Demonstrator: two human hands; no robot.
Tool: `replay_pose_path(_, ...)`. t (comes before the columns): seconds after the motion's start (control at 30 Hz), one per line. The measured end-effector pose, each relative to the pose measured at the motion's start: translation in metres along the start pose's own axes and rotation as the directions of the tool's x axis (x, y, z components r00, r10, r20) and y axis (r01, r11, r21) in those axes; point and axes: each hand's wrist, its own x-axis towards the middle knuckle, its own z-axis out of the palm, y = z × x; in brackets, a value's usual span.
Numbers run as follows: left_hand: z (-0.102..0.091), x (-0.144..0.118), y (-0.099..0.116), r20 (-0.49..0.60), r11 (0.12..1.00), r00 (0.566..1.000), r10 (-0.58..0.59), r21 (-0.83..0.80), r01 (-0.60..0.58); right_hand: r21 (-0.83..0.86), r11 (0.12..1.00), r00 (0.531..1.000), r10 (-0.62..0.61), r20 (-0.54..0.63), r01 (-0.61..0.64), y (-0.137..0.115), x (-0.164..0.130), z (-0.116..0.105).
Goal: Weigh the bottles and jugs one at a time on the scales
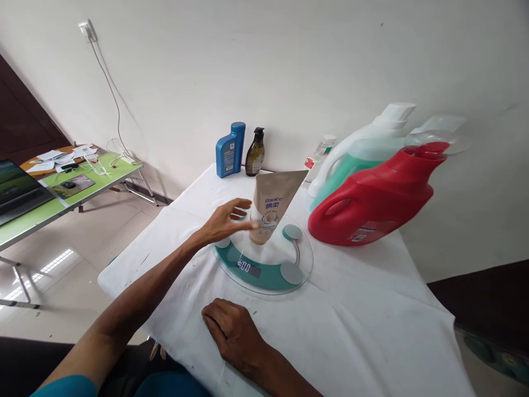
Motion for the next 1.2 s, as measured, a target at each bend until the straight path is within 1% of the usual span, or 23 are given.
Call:
replay_pose_path(0.03, -0.004, -0.004, -0.009, -0.083, 0.999, 0.996, -0.019, -0.030, 0.016, -0.003, 1.000, 1.000, -0.010, -0.004, 0.010, 0.000, 0.000, 0.000)
replay_pose_path(0.07, -0.008, -0.008, -0.020, -0.186, 0.998, 0.982, -0.042, -0.045, 0.034, -0.007, 1.000, 1.000, -0.021, -0.010, 0.021, 0.000, 0.001, 0.001)
replay_pose_path(0.13, -0.012, -0.014, -0.045, -0.383, 0.996, 0.920, -0.086, -0.022, 0.084, -0.023, 0.999, 0.999, -0.040, -0.023, 0.039, 0.000, 0.000, 0.002)
replay_pose_path(0.17, -0.014, -0.017, -0.058, -0.456, 0.993, 0.884, -0.107, -0.007, 0.117, -0.038, 0.998, 0.999, -0.045, -0.028, 0.044, 0.000, 0.000, 0.002)
replay_pose_path(0.2, -0.015, -0.019, -0.069, -0.505, 0.989, 0.853, -0.129, -0.005, 0.147, -0.059, 0.997, 0.998, -0.048, -0.031, 0.046, -0.001, -0.001, 0.003)
replay_pose_path(0.23, -0.016, -0.020, -0.078, -0.532, 0.985, 0.833, -0.152, -0.018, 0.169, -0.085, 0.995, 0.998, -0.052, -0.033, 0.049, -0.001, -0.002, 0.004)
replay_pose_path(0.3, -0.018, -0.022, -0.089, -0.539, 0.981, 0.821, -0.186, -0.056, 0.185, -0.145, 0.988, 0.998, -0.063, -0.030, 0.058, -0.003, -0.004, 0.005)
replay_pose_path(0.37, -0.019, -0.022, -0.092, -0.528, 0.982, 0.830, -0.183, -0.054, 0.182, -0.188, 0.980, 0.997, -0.077, -0.021, 0.072, -0.005, -0.006, 0.006)
replay_pose_path(0.5, -0.018, -0.023, -0.087, -0.464, 0.980, 0.878, -0.120, 0.086, 0.180, -0.200, 0.978, 0.998, -0.066, 0.001, 0.065, -0.007, -0.007, 0.005)
replay_pose_path(0.6, -0.016, -0.025, -0.085, -0.434, 0.965, 0.898, -0.069, 0.197, 0.170, -0.184, 0.982, 0.999, -0.053, -0.003, 0.051, -0.008, -0.006, 0.004)
replay_pose_path(0.7, -0.015, -0.025, -0.086, -0.423, 0.961, 0.905, -0.054, 0.226, 0.162, -0.106, 0.994, 0.999, -0.030, -0.032, 0.026, -0.007, -0.004, 0.002)
replay_pose_path(0.8, -0.015, -0.025, -0.087, -0.413, 0.956, 0.910, -0.042, 0.248, 0.157, 0.062, 0.998, 0.998, 0.034, -0.054, -0.031, -0.005, -0.001, -0.001)
replay_pose_path(0.9, -0.015, -0.024, -0.086, -0.414, 0.948, 0.910, -0.031, 0.275, 0.158, 0.199, 0.976, 0.994, 0.101, -0.053, -0.088, -0.003, 0.001, -0.005)
replay_pose_path(1.0, -0.015, -0.024, -0.085, -0.413, 0.943, 0.910, -0.036, 0.286, 0.168, 0.229, 0.967, 0.991, 0.125, -0.038, -0.113, -0.002, 0.001, -0.006)
replay_pose_path(1.2, -0.014, -0.024, -0.084, -0.410, 0.944, 0.911, -0.041, 0.283, 0.170, 0.209, 0.973, 0.993, 0.112, -0.041, -0.101, -0.001, 0.000, -0.004)
